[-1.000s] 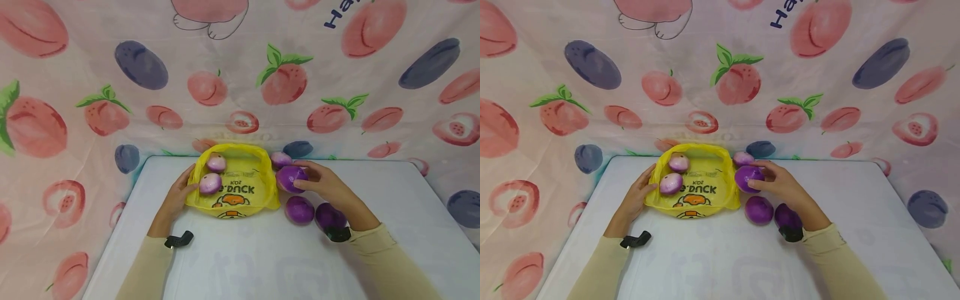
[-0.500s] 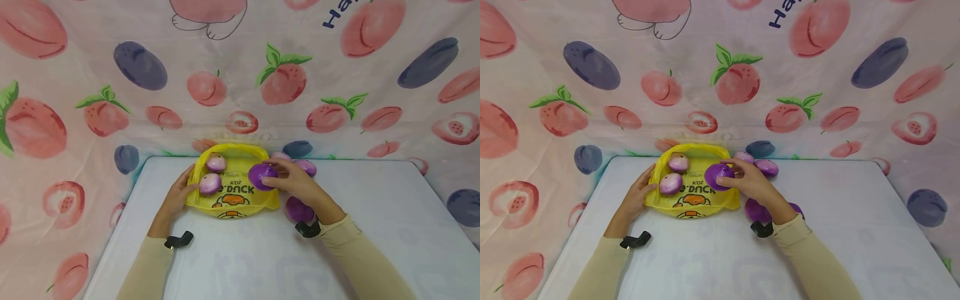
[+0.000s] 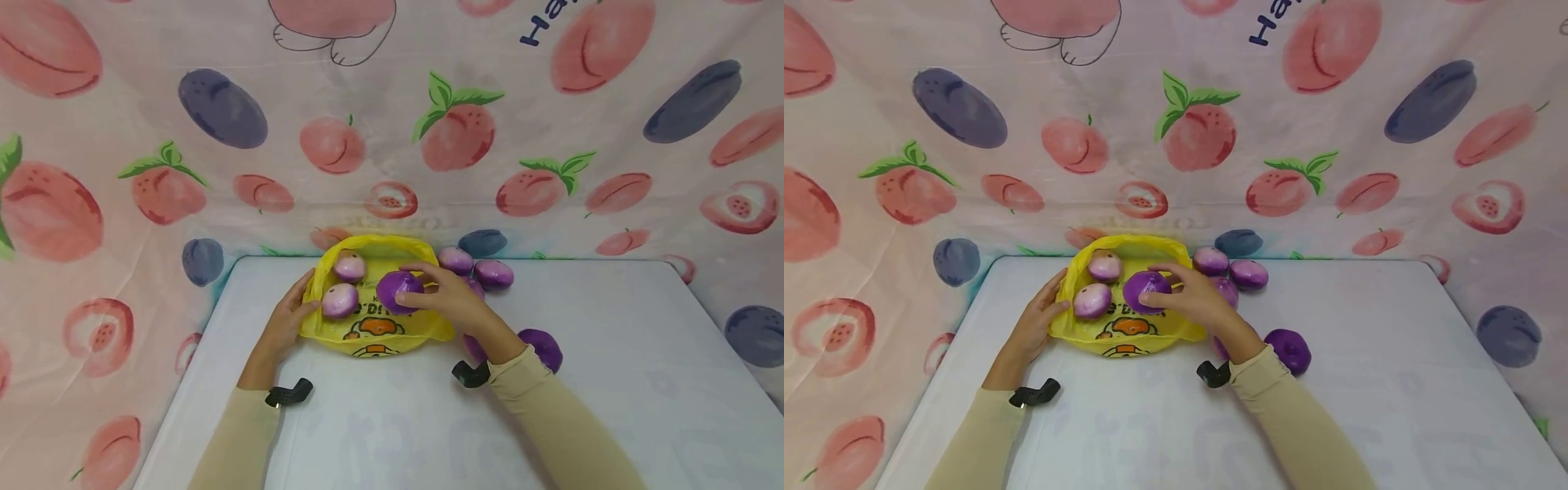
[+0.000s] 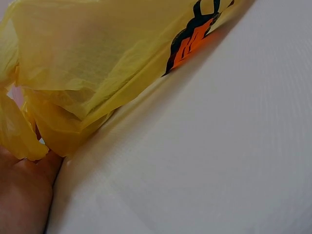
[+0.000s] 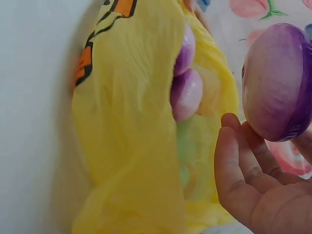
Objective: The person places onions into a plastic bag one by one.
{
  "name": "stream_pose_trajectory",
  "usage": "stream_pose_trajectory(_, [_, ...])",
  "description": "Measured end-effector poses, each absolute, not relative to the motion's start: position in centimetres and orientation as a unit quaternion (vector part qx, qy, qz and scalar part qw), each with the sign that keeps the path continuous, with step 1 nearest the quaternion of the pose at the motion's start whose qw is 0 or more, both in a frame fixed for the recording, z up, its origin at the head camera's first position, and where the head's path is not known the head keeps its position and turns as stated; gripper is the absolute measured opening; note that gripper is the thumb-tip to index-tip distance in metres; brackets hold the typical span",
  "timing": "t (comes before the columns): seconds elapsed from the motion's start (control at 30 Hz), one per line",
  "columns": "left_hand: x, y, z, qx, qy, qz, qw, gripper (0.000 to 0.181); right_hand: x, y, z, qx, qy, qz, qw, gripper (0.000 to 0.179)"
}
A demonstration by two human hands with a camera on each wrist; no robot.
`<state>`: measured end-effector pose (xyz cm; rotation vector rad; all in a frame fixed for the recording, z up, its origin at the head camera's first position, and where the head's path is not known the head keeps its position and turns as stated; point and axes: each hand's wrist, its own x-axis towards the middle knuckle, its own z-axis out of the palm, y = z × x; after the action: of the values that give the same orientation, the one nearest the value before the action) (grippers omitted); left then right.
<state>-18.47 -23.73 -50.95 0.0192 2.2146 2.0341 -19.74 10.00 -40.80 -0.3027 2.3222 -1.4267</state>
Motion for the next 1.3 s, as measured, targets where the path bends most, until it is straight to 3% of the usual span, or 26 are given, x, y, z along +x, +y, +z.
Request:
stream_pose_trajectory(0.83, [-18.6,-23.7,-50.9,0.013,0.722,0.688,0.074,0.065,-19.5,5.0,-44.4,-0.116,0.817,-0.532,0.189,0.059])
stream_pose_trajectory(1.3, [-18.6,-24.0,-51.3,0.017,0.720,0.690,0.069,0.066,-18.9,2.8,-45.3,-0.132,0.841,-0.485,0.200,0.067])
